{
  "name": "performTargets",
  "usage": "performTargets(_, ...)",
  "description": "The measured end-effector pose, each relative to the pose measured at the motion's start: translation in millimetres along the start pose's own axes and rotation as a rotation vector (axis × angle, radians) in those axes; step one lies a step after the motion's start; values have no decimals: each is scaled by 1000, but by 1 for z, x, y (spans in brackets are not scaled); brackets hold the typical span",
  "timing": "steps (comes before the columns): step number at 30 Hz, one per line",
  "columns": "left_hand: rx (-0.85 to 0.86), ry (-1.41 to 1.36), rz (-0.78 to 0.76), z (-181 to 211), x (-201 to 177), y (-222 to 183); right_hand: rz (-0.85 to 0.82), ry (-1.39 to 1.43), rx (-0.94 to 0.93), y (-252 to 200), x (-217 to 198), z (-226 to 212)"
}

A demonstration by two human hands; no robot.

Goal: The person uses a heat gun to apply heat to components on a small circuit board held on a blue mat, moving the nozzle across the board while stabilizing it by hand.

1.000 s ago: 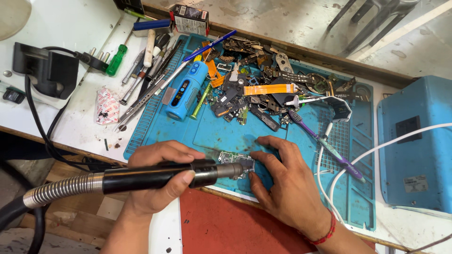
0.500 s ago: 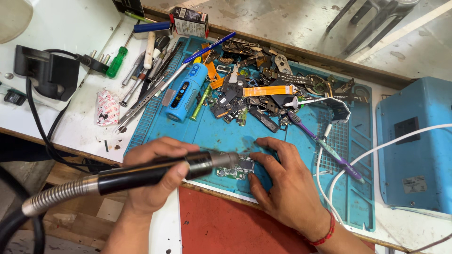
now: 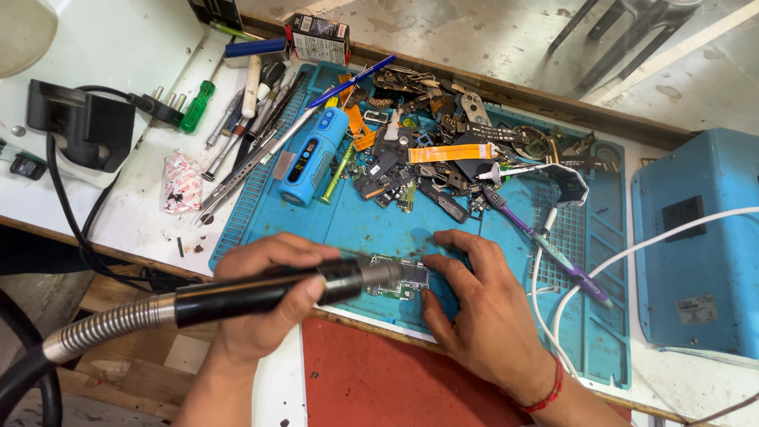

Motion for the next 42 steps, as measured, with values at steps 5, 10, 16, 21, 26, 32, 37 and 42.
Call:
performTargets(5, 4, -117, 80, -5, -5, -3, 1, 3, -10, 0, 0, 0)
performTargets(10, -2, -108, -30, -2, -1, -2, -3, 15, -13, 0, 0, 1)
performTargets(16, 18, -11, 39, -3, -1, -2, 65, -47, 45, 0, -3, 3)
performTargets(21, -31, -119, 22, -6, -4, -2, 89, -73, 47, 0, -5, 2)
performTargets(26, 13, -35, 14, -3, -3, -3, 29, -23, 5, 1, -3, 0)
performTargets(32, 15, -141, 42, -6, -8, -6, 13, -2, -11, 1, -2, 0)
performTargets(37, 3, -189, 137, -9, -10, -7, 9, -7, -1, 1, -1, 1)
performTargets(42, 12, -92, -4, -6, -5, -4, 14, -4, -9, 2, -3, 0)
Point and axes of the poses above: each hand's wrist, its own y-axis towards the middle knuckle, its own x-axis out of the palm, z = x × y, the point moved 6 cm from there along y, towards the middle knuckle, and after that the axes turned 12 degrees about -y, right-handed, at the moved point
